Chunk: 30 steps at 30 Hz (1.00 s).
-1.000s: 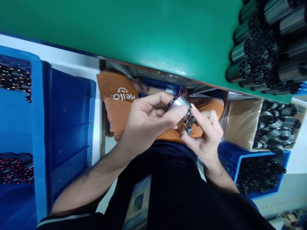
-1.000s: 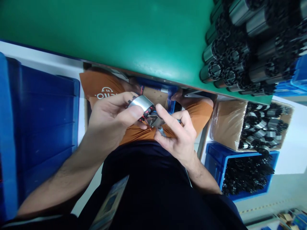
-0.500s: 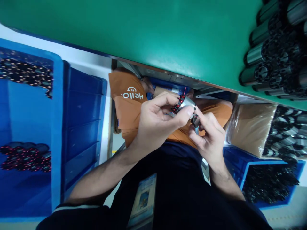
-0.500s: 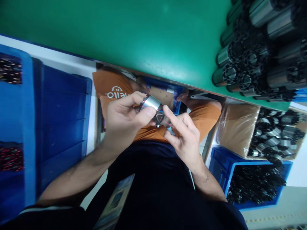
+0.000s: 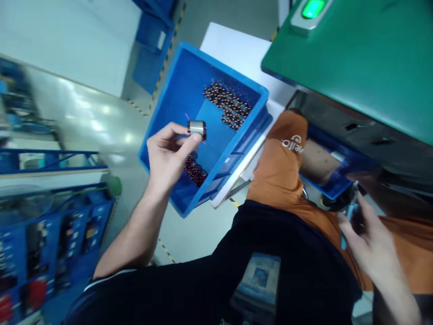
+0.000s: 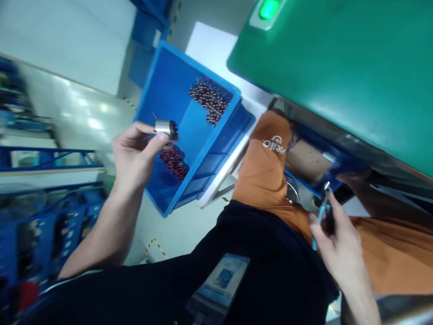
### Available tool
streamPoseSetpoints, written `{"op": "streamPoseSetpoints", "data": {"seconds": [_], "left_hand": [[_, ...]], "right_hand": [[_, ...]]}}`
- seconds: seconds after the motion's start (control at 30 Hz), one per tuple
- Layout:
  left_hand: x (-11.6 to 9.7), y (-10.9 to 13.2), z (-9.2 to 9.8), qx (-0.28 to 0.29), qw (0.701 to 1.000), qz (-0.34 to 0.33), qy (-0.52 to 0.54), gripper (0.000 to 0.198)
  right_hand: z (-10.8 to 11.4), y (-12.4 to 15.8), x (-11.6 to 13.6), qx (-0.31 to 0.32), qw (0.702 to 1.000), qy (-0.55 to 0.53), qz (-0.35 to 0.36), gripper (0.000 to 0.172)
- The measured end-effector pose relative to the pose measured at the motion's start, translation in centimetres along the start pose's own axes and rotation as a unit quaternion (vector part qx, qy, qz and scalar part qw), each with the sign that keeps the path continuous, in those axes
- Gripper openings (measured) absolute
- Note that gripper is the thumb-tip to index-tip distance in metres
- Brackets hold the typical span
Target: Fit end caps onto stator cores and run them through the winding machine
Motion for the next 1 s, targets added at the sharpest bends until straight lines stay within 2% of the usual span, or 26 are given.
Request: {"op": "streamPoseSetpoints", "data": {"seconds": [0.07,0.13,0.2,0.3,0.37,0.47,0.53,0.6,0.63,0.67,0.77,0.87,0.9,0.93,1.0], "left_hand": [[2.7,-1.3,3.6,-0.016,0.985,0.018,-0.172,0.038],[6.1,-2.2,4.8,0.01,0.952,0.063,-0.3,0.026],[9.4,-2.5,4.5,0.038,0.923,0.106,-0.369,0.019],[12.8,-2.4,3.1,0.074,0.881,0.157,-0.439,0.025],[14.3,-2.4,2.7,0.096,0.849,0.188,-0.485,0.034],[15.6,-2.5,3.1,0.113,0.8,0.238,-0.539,0.044],[16.0,-2.6,3.7,0.117,0.777,0.263,-0.56,0.049],[15.6,-2.6,4.1,0.119,0.772,0.266,-0.565,0.05],[15.1,-2.5,4.3,0.118,0.777,0.259,-0.562,0.049],[14.2,-2.3,4.4,0.114,0.787,0.246,-0.555,0.046],[10.2,-1.0,4.6,0.083,0.842,0.172,-0.505,0.035],[6.0,1.7,4.1,0.028,0.91,0.049,-0.41,0.036],[4.6,2.9,3.5,0.011,0.933,-0.014,-0.36,0.032],[2.9,4.2,2.8,-0.034,0.948,-0.11,-0.296,0.022],[0.2,7.0,0.0,-0.047,0.948,-0.238,-0.204,0.015]], "right_hand": [[-0.2,-0.7,0.5,0.028,1.0,0.001,-0.003,0.089],[-0.3,-1.4,1.8,0.046,0.999,0.005,0.01,0.088],[-0.3,-2.0,3.2,0.052,0.998,0.016,0.036,0.09],[-0.4,-2.4,4.6,0.051,0.995,0.025,0.078,0.08],[-0.5,-2.5,4.5,0.049,0.994,0.034,0.095,0.078],[-1.1,-2.3,3.3,0.047,0.993,0.058,0.092,0.088],[-1.8,-1.9,2.5,0.049,0.994,0.069,0.065,0.101],[-2.2,-1.2,2.4,0.047,0.995,0.068,0.057,0.118],[-2.2,-0.8,2.9,0.048,0.994,0.059,0.076,0.121],[-2.0,-0.3,3.9,0.05,0.991,0.046,0.112,0.117],[-0.1,1.9,8.7,0.073,0.965,0.018,0.251,0.084],[3.0,3.2,14.8,0.073,0.946,0.016,0.316,0.075],[4.1,3.1,16.8,0.054,0.942,0.021,0.33,0.074],[5.1,2.6,18.7,0.024,0.938,0.032,0.344,0.073],[7.0,0.2,21.9,-0.062,0.925,0.068,0.369,0.07]]}}
Point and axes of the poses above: each hand's wrist, its own y-axis away from the middle knuckle, its own z-axis out of the back of the hand, x = y × z, the point moved 5 cm from there along -y, towards the middle knuckle, and after that the axes turned 5 degrees about z, right-handed, at the moved point
